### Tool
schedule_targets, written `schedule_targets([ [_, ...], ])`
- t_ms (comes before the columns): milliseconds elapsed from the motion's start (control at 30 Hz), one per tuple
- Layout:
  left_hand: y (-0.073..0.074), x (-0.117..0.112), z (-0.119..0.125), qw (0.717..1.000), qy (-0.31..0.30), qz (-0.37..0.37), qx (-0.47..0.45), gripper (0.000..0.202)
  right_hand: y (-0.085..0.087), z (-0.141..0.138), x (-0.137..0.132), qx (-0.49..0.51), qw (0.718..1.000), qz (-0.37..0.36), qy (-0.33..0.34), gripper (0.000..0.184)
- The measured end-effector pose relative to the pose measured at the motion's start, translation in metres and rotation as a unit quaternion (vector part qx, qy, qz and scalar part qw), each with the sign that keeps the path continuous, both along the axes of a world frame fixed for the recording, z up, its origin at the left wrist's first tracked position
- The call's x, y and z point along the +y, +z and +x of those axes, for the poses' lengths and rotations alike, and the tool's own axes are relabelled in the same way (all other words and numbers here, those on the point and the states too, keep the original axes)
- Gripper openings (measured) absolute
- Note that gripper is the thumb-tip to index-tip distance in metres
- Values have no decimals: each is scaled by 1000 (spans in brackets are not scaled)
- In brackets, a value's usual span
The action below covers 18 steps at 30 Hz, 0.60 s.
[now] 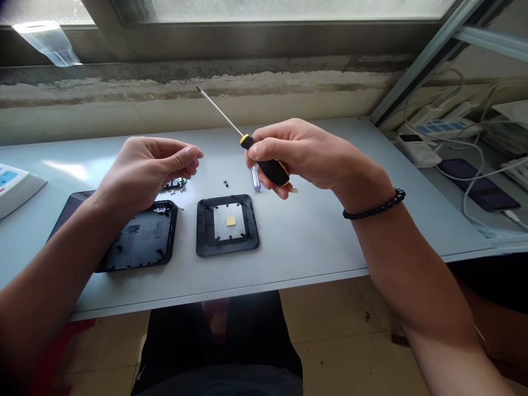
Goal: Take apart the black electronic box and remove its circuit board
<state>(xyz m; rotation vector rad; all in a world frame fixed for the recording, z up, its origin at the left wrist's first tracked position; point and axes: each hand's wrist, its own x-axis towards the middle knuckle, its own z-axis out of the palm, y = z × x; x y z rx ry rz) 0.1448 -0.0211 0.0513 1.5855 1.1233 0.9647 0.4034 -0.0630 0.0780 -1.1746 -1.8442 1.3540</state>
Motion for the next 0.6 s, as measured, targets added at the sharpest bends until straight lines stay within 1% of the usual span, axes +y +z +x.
schedule_targets([
  [100,0,2,0,996,1,-36,-79,5,3,1,-2,-24,999,40,12,29],
  [133,1,2,0,994,5,-46,-101,4,4,1,-2,-31,998,53,17,32],
  [200,4,1,1,988,20,-60,-140,10,5,2,-4,-38,997,69,27,36],
  [300,8,-1,4,978,40,-78,-188,18,4,3,-4,-33,996,73,24,34],
  [433,10,-2,3,965,34,-101,-239,26,2,4,-3,-26,996,78,29,36],
  [533,9,-1,0,955,22,-122,-271,27,2,4,-3,-31,996,80,10,34],
  [600,8,-2,-1,952,13,-124,-278,22,2,3,-3,-32,996,79,12,34],
])
